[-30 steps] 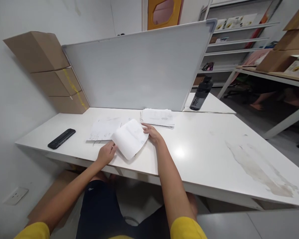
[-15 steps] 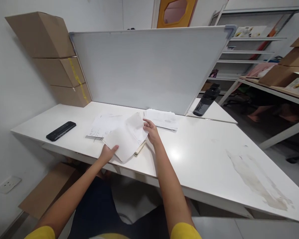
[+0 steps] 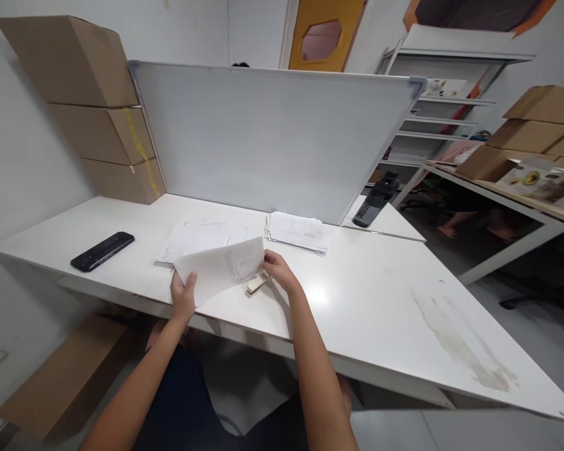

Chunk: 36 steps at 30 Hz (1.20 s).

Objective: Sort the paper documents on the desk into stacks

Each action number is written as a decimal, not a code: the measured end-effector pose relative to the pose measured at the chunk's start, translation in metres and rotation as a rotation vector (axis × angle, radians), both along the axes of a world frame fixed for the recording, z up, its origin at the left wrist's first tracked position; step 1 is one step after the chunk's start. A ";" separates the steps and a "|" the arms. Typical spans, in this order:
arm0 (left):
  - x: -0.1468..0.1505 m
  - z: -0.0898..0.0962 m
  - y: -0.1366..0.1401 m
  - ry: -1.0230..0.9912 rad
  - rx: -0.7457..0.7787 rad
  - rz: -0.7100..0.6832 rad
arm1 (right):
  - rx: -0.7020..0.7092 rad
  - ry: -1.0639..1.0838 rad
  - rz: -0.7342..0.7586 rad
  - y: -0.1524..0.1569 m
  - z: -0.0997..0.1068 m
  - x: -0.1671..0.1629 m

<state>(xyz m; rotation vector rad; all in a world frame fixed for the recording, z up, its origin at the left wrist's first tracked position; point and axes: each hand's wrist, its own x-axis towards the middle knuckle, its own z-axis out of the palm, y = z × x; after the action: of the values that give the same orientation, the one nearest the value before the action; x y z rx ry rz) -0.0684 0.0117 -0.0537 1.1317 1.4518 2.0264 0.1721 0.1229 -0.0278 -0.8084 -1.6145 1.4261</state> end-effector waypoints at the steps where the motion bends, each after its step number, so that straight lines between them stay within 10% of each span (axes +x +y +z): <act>1: 0.000 -0.001 0.000 0.020 -0.010 -0.064 | 0.022 -0.034 -0.032 0.002 -0.002 0.000; 9: -0.001 0.003 0.009 0.071 -0.215 -0.270 | 0.142 -0.241 -0.263 0.010 -0.014 0.005; 13: 0.000 0.016 -0.005 0.032 -0.252 -0.182 | 0.394 -0.341 -0.437 -0.036 -0.024 0.010; 17: -0.009 0.012 -0.048 -0.040 -0.325 -0.110 | 0.543 -0.544 -0.270 -0.092 -0.041 0.027; 25: -0.015 -0.026 -0.101 -0.342 -0.766 -0.489 | 0.446 -0.683 -0.220 -0.105 -0.027 0.063; 36: 0.023 -0.029 -0.100 -0.327 -0.742 -0.720 | 0.505 -1.056 -0.389 -0.086 -0.008 0.019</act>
<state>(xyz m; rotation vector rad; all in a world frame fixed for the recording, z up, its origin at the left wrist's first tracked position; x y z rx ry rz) -0.0458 -0.0880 -0.0829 0.7769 1.2092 0.9838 0.1913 0.0365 -0.0357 -1.5752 -2.2428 0.2152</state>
